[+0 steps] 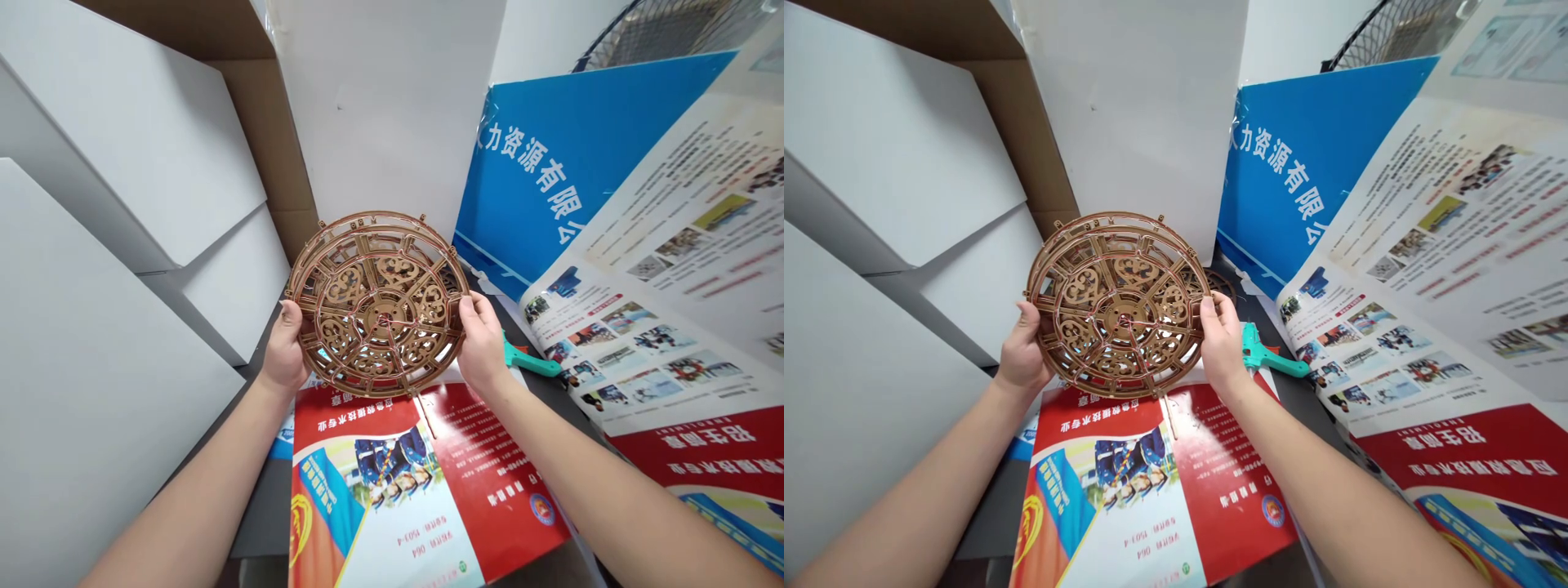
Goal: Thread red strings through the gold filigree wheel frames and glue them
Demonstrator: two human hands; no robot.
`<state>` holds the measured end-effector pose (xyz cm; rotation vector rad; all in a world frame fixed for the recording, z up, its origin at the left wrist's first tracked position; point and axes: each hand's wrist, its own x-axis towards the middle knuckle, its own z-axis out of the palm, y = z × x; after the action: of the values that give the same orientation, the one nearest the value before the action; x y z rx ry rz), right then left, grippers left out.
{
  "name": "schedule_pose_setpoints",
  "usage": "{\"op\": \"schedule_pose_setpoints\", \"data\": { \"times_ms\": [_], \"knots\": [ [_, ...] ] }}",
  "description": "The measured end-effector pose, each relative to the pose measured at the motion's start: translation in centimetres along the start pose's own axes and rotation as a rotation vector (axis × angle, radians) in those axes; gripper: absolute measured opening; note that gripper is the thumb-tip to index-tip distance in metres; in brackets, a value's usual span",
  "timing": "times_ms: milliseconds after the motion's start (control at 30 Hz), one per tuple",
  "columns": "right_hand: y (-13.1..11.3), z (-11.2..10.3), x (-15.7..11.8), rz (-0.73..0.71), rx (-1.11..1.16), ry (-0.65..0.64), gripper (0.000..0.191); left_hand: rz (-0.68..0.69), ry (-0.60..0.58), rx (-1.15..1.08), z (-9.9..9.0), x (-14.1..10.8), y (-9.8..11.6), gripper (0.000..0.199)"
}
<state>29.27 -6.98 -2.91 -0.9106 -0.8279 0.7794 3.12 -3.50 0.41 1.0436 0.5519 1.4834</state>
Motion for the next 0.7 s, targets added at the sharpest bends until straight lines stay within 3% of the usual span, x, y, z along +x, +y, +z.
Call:
{"op": "schedule_pose_setpoints", "data": {
  "times_ms": [700],
  "knots": [
    [0.06, 0.05, -0.12, 0.003, -0.037, 0.001, 0.038, -0.035, 0.016, -0.005, -0.37, 0.24, -0.42, 0.058]
  ]
}}
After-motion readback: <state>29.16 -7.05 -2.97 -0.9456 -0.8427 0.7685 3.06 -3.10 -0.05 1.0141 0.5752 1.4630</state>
